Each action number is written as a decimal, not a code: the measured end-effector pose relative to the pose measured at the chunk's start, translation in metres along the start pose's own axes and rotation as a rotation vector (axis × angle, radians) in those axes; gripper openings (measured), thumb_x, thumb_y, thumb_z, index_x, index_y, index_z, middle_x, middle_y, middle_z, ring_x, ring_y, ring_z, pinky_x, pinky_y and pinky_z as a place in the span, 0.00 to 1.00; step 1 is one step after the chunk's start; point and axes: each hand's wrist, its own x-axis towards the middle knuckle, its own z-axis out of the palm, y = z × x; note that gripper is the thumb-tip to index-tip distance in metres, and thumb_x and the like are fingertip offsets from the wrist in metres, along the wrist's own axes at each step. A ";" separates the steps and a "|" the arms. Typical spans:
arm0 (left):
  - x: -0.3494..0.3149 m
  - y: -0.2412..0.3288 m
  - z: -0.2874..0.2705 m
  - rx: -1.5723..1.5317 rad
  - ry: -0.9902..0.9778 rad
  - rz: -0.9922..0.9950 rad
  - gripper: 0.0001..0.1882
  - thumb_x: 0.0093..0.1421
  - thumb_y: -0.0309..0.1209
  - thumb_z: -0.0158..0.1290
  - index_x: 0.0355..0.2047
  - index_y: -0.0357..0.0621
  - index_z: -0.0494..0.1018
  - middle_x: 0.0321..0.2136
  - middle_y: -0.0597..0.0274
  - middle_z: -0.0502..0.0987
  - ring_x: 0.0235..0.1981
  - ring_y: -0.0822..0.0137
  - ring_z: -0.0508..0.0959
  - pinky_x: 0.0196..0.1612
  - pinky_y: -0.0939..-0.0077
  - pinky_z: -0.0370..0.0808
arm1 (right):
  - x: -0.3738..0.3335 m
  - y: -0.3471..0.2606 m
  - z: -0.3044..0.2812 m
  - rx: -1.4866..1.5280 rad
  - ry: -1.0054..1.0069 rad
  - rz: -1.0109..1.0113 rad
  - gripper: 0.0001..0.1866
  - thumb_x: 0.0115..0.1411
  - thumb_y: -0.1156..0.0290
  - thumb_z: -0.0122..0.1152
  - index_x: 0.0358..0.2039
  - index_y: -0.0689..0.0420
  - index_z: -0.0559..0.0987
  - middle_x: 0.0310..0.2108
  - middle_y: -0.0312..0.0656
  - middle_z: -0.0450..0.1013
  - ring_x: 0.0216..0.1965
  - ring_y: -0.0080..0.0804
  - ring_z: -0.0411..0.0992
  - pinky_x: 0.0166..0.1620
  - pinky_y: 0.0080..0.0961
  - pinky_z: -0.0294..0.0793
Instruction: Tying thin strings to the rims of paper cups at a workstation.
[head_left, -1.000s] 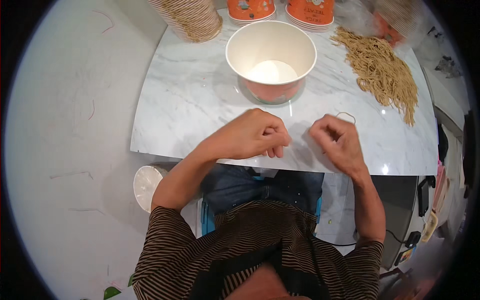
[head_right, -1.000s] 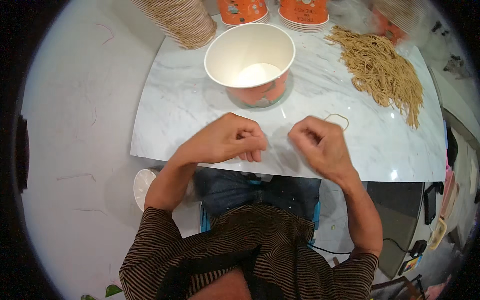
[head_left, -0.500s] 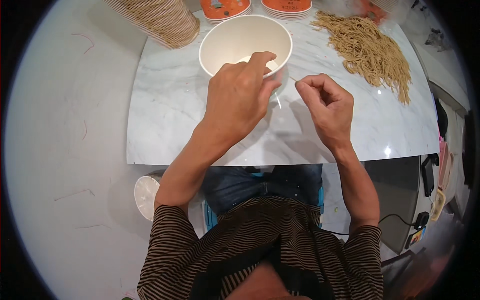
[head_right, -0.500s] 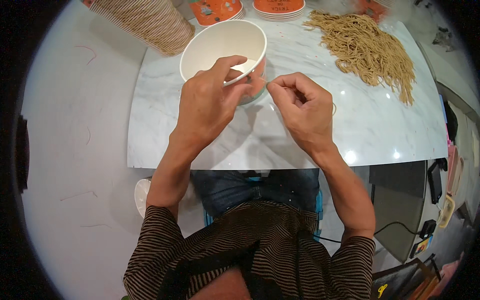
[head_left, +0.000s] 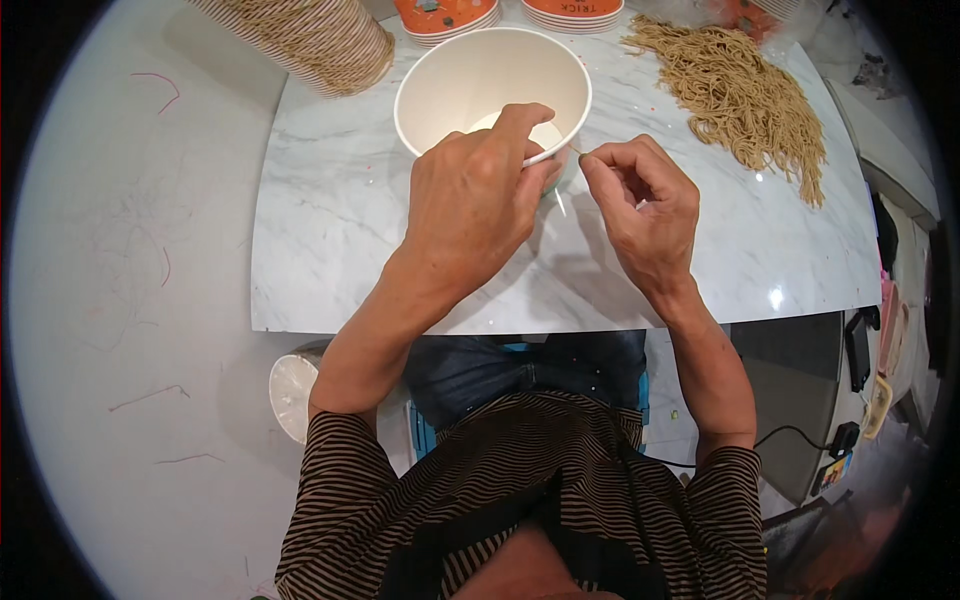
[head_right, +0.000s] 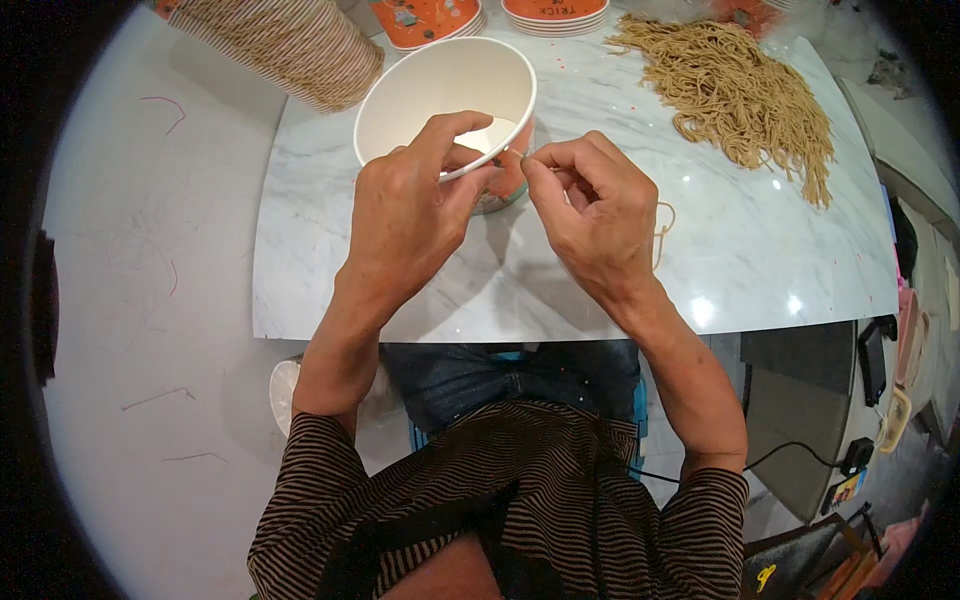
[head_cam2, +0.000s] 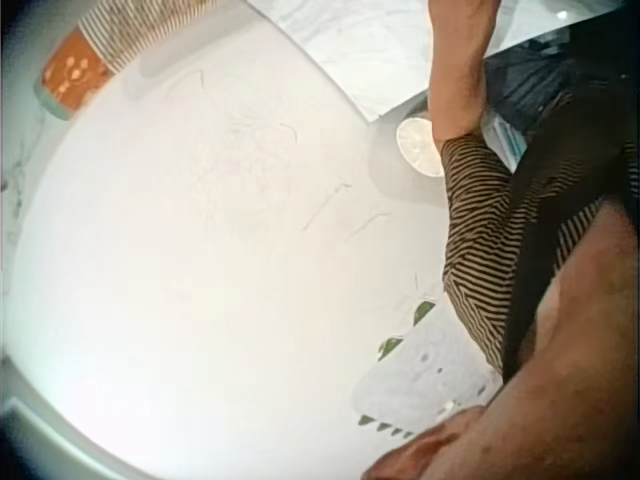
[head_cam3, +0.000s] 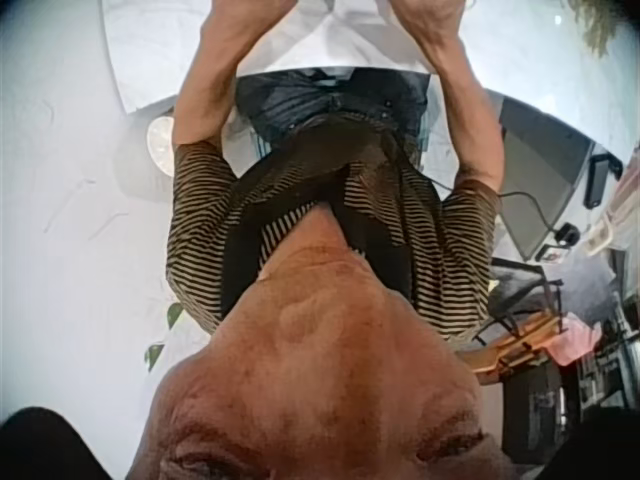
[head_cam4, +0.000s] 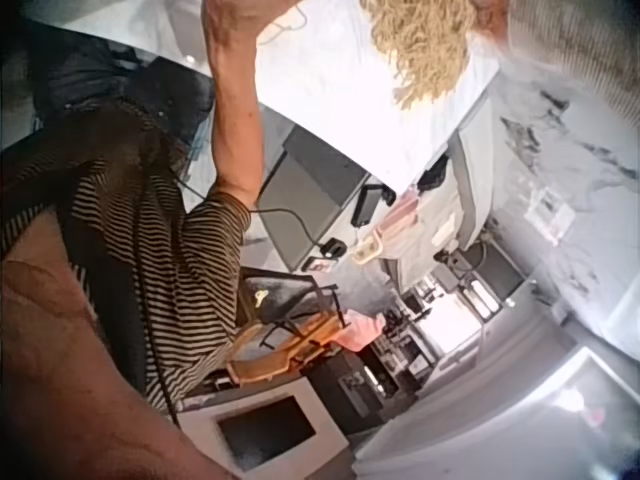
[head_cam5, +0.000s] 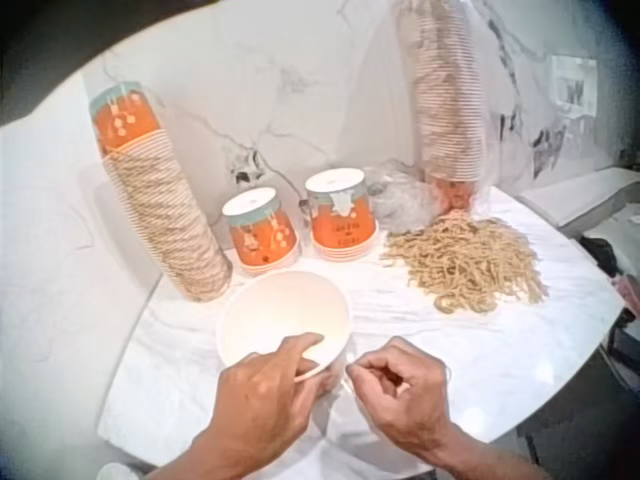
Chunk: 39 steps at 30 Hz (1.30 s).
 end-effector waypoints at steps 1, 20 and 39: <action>0.000 -0.001 0.002 -0.003 -0.009 -0.002 0.18 0.60 0.28 0.64 0.50 0.42 0.74 0.29 0.55 0.85 0.30 0.52 0.85 0.35 0.61 0.77 | 0.000 0.002 0.000 -0.009 0.002 0.007 0.03 0.60 0.78 0.68 0.32 0.63 0.83 0.26 0.36 0.75 0.24 0.18 0.69 0.26 0.18 0.66; 0.003 0.004 -0.007 -0.085 -0.101 -0.016 0.19 0.61 0.27 0.63 0.51 0.41 0.73 0.30 0.54 0.85 0.31 0.50 0.85 0.30 0.59 0.78 | 0.005 0.002 0.007 0.011 0.001 -0.021 0.01 0.60 0.79 0.67 0.32 0.62 0.83 0.25 0.36 0.75 0.23 0.18 0.69 0.26 0.19 0.66; 0.044 -0.017 -0.016 -0.131 -0.344 0.032 0.07 0.61 0.29 0.58 0.33 0.37 0.80 0.26 0.48 0.82 0.29 0.48 0.82 0.34 0.60 0.76 | 0.008 0.002 0.003 -0.009 -0.079 0.091 0.03 0.61 0.79 0.68 0.35 0.63 0.83 0.29 0.37 0.75 0.27 0.21 0.70 0.30 0.18 0.68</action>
